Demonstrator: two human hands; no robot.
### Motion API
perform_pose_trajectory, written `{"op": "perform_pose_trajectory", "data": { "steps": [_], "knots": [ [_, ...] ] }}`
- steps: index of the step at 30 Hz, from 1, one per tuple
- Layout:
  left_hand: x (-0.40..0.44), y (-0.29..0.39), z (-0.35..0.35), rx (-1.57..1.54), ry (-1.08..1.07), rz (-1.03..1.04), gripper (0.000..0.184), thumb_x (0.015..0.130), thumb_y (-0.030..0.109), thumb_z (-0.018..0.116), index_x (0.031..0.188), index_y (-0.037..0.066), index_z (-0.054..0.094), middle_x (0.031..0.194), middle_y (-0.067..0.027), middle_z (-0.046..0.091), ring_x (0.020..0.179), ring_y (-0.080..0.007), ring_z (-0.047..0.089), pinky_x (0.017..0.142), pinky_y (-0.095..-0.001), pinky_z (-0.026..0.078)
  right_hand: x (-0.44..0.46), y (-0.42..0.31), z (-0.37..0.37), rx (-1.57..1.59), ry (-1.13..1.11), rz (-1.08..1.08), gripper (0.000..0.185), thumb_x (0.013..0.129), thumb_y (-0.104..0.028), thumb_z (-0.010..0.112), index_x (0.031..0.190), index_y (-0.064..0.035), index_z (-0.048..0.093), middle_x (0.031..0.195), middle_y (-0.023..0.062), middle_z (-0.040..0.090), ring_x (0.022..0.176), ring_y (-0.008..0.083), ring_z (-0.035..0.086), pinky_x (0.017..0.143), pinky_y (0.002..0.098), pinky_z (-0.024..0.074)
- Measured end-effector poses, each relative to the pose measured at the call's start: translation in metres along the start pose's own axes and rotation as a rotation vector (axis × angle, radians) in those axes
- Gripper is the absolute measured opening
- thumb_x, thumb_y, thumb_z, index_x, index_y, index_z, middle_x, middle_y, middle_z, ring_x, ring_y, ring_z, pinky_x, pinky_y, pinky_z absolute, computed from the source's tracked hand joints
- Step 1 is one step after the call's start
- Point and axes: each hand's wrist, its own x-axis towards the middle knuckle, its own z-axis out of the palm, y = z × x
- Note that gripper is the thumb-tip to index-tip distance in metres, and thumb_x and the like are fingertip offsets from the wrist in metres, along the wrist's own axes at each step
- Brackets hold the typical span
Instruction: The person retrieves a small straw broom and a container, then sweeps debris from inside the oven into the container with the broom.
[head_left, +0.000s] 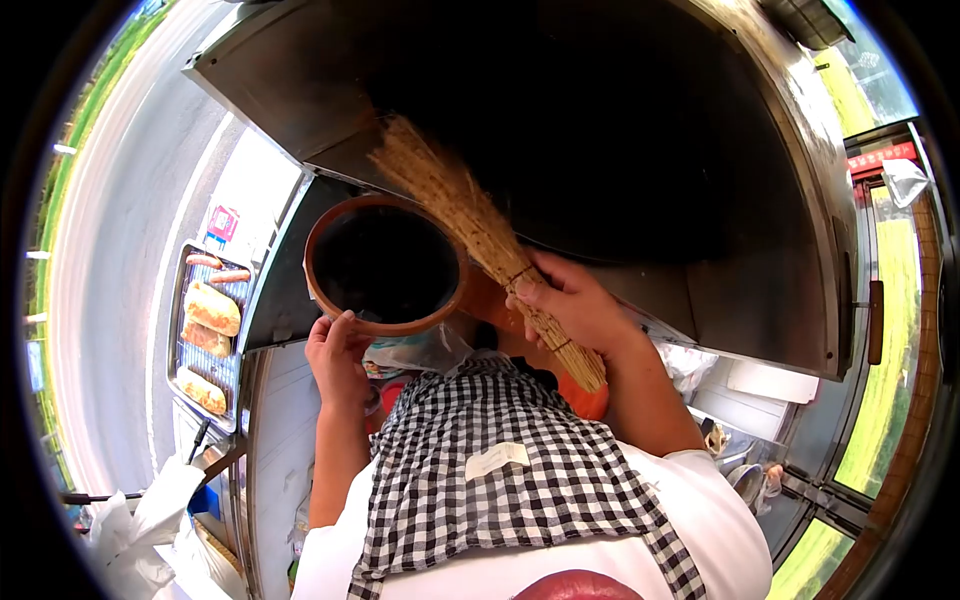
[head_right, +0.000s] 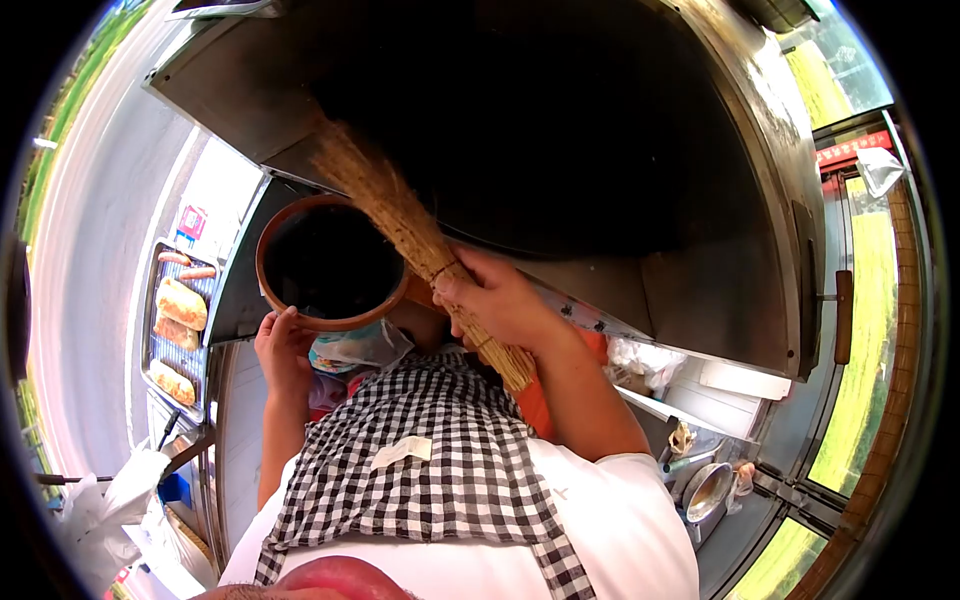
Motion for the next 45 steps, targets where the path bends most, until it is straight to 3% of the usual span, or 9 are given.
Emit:
{"op": "perform_pose_trajectory", "data": {
  "steps": [8,13,23,26,32,36,40,41,45],
  "knots": [
    [-0.002,-0.002,-0.005,-0.024,0.037,0.001,0.014,0.087,0.011,0.071,0.090,0.008,0.058,0.077,-0.0039,0.066,0.064,-0.0135,0.064,0.061,-0.0251,0.053,-0.011,0.025,-0.030,0.181,0.327,-0.002,0.051,0.099,-0.022,0.059,0.146,-0.0092,0.044,0.094,0.0078,0.065,0.064,0.0154,0.064,0.055,0.0294,0.0535],
    [0.001,-0.010,-0.018,-0.021,0.037,-0.001,0.013,0.088,0.011,0.070,0.090,0.008,0.058,0.077,-0.0039,0.066,0.064,-0.0136,0.064,0.061,-0.0252,0.053,-0.005,0.037,-0.028,0.193,0.331,-0.003,0.046,0.099,-0.023,0.057,0.143,-0.0116,0.047,0.093,0.0074,0.065,0.063,0.0153,0.064,0.052,0.0295,0.0532],
    [0.002,-0.021,-0.020,-0.005,0.014,-0.014,0.011,0.089,0.013,0.069,0.091,0.006,0.060,0.078,-0.0038,0.066,0.065,-0.0130,0.064,0.063,-0.0265,0.054,0.041,0.032,-0.047,0.096,0.492,-0.131,0.034,0.098,-0.023,0.057,0.126,-0.0050,0.055,0.087,0.0072,0.063,0.060,0.0142,0.062,0.051,0.0291,0.0527],
    [0.006,-0.025,-0.021,-0.006,0.000,-0.015,0.012,0.090,0.014,0.068,0.091,0.005,0.060,0.079,-0.0043,0.066,0.065,-0.0132,0.064,0.064,-0.0263,0.054,0.050,0.034,-0.040,-0.034,0.415,-0.033,0.033,0.098,-0.024,0.057,0.125,-0.0038,0.055,0.088,0.0076,0.063,0.061,0.0142,0.063,0.052,0.0296,0.0528],
    [-0.008,-0.029,-0.017,-0.042,-0.019,0.024,0.012,0.089,0.013,0.069,0.089,0.005,0.060,0.079,-0.0051,0.066,0.065,-0.0133,0.064,0.064,-0.0261,0.054,0.022,0.045,0.005,-0.132,-0.037,0.037,0.035,0.098,-0.020,0.058,0.128,-0.0027,0.054,0.087,0.0064,0.061,0.061,0.0138,0.062,0.053,0.0290,0.0519],
    [-0.023,-0.036,-0.035,-0.077,-0.039,0.026,0.013,0.088,0.012,0.070,0.089,0.004,0.059,0.079,-0.0052,0.065,0.064,-0.0128,0.063,0.063,-0.0245,0.054,0.014,0.042,0.017,-0.099,0.122,-0.109,0.042,0.099,-0.020,0.058,0.136,-0.0023,0.052,0.091,0.0086,0.064,0.064,0.0140,0.064,0.056,0.0278,0.0518],
    [-0.041,-0.041,-0.048,-0.057,-0.054,0.032,0.011,0.089,0.013,0.069,0.091,0.008,0.060,0.077,-0.0021,0.064,0.065,-0.0118,0.062,0.064,-0.0246,0.054,0.032,0.044,0.018,-0.032,0.287,-0.114,0.032,0.099,-0.023,0.057,0.123,-0.0023,0.057,0.085,0.0063,0.062,0.062,0.0142,0.062,0.054,0.0276,0.0516],
    [-0.021,-0.040,-0.042,-0.092,-0.073,0.061,0.012,0.089,0.013,0.070,0.090,0.008,0.060,0.077,-0.0020,0.064,0.064,-0.0115,0.062,0.064,-0.0243,0.053,0.057,0.028,0.019,-0.069,0.283,-0.137,0.022,0.098,-0.021,0.056,0.113,-0.0036,0.056,0.085,0.0065,0.059,0.060,0.0158,0.061,0.051,0.0290,0.0521],
    [-0.024,-0.046,-0.045,-0.044,-0.044,0.037,0.014,0.088,0.015,0.072,0.089,0.007,0.060,0.076,-0.0018,0.064,0.064,-0.0104,0.061,0.063,-0.0236,0.053,0.043,0.020,0.049,-0.217,0.068,-0.014,0.028,0.097,-0.020,0.057,0.117,-0.0001,0.056,0.086,0.0072,0.060,0.060,0.0155,0.061,0.052,0.0287,0.0525]
  ]
}}
